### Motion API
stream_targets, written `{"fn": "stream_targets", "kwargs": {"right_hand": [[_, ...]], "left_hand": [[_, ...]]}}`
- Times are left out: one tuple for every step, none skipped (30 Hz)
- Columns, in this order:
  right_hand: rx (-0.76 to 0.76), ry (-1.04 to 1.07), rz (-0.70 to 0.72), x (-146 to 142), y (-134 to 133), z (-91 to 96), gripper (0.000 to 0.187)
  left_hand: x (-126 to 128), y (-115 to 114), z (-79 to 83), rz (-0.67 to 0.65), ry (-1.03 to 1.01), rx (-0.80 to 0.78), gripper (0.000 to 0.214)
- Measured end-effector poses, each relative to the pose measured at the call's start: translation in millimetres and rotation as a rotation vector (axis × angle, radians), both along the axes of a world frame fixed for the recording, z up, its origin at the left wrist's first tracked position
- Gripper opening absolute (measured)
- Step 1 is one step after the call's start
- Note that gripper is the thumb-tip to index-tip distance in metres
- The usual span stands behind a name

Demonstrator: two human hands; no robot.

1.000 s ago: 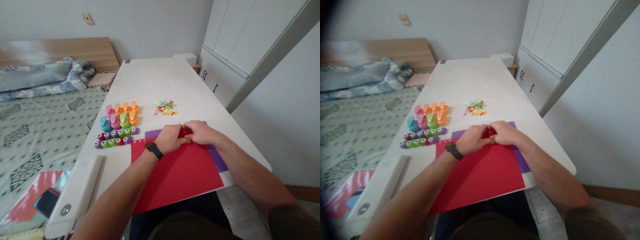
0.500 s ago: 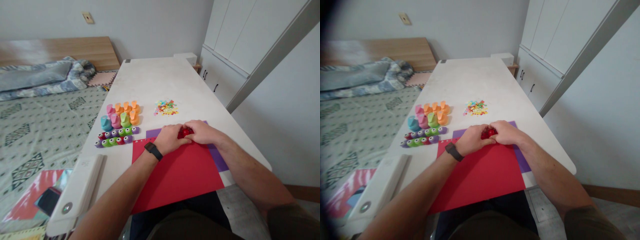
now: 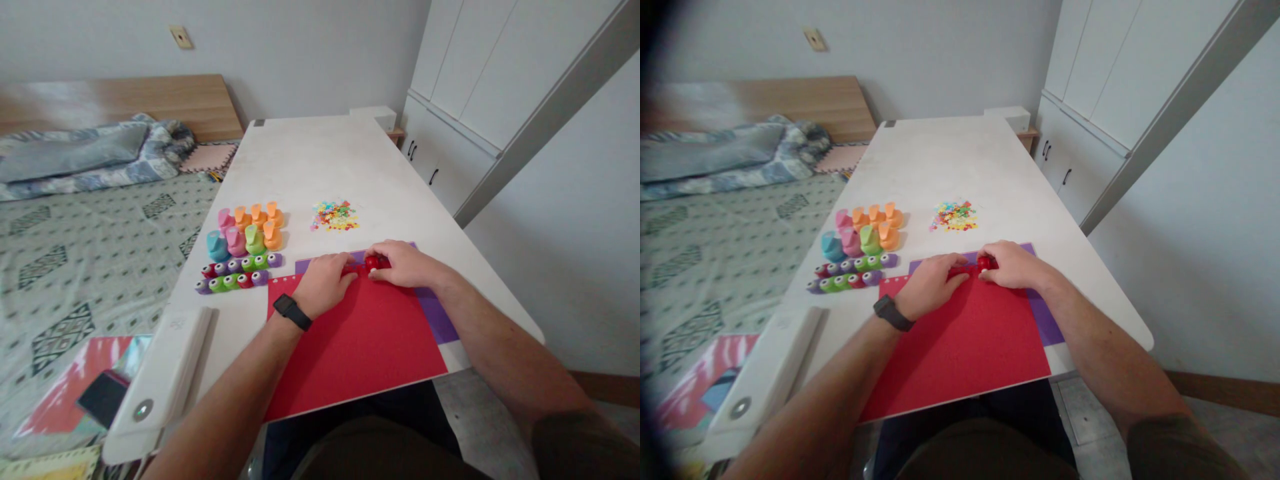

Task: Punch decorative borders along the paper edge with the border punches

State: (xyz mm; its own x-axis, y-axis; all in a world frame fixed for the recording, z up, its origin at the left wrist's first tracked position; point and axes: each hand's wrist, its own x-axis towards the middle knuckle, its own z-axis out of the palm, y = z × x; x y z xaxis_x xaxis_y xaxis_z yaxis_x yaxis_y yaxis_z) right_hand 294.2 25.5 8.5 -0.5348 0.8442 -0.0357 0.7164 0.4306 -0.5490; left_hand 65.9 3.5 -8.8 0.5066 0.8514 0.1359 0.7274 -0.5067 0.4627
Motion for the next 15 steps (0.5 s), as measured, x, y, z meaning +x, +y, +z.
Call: {"fn": "stream_targets", "kwargs": {"right_hand": [[-0.004,0.006,-0.008,0.7,-0.2,0.4,0.027],[-0.007,0.016,-0.020,1.4,-0.4,1.0,0.028],[-0.010,0.028,-0.029,2.1,-0.6,1.7,0.029],[-0.014,0.041,-0.036,2.6,-0.8,2.4,0.029],[-0.019,0.053,-0.040,3.0,-1.0,3.0,0.029],[-0.025,0.061,-0.041,3.2,-1.2,3.5,0.028],[-0.031,0.066,-0.041,3.2,-1.4,4.0,0.028],[-0.034,0.066,-0.040,3.0,-1.5,4.4,0.027],[-0.034,0.062,-0.039,2.7,-1.7,4.8,0.027],[-0.033,0.057,-0.039,2.4,-1.8,5.2,0.027],[-0.031,0.052,-0.037,2.1,-2.0,5.7,0.027],[-0.027,0.050,-0.034,2.0,-2.3,6.4,0.028],[-0.021,0.049,-0.030,2.1,-2.7,7.2,0.028],[-0.014,0.049,-0.025,2.2,-3.1,8.2,0.028],[-0.004,0.050,-0.019,2.5,-3.6,9.3,0.029]], "left_hand": [[-0.4,-0.8,-0.4,0.004,-0.011,-0.004,0.023],[-0.9,-1.6,-0.9,0.009,-0.021,-0.009,0.023],[-1.4,-2.3,-1.4,0.014,-0.030,-0.013,0.022],[-2.0,-2.8,-2.0,0.020,-0.039,-0.016,0.022],[-2.6,-3.2,-2.7,0.024,-0.049,-0.018,0.022],[-3.3,-3.5,-3.7,0.029,-0.059,-0.019,0.022],[-3.8,-3.6,-4.7,0.031,-0.067,-0.019,0.022],[-4.3,-3.6,-5.7,0.032,-0.073,-0.018,0.022],[-4.6,-3.7,-6.5,0.031,-0.078,-0.016,0.022],[-4.9,-3.7,-7.1,0.030,-0.082,-0.012,0.022],[-5.2,-3.7,-7.2,0.029,-0.085,-0.008,0.021],[-5.5,-3.7,-6.9,0.027,-0.088,-0.004,0.021],[-5.8,-3.8,-6.0,0.026,-0.090,0.000,0.021],[-6.2,-3.9,-4.8,0.025,-0.090,0.004,0.021],[-6.6,-4.1,-3.3,0.023,-0.090,0.009,0.021]]}}
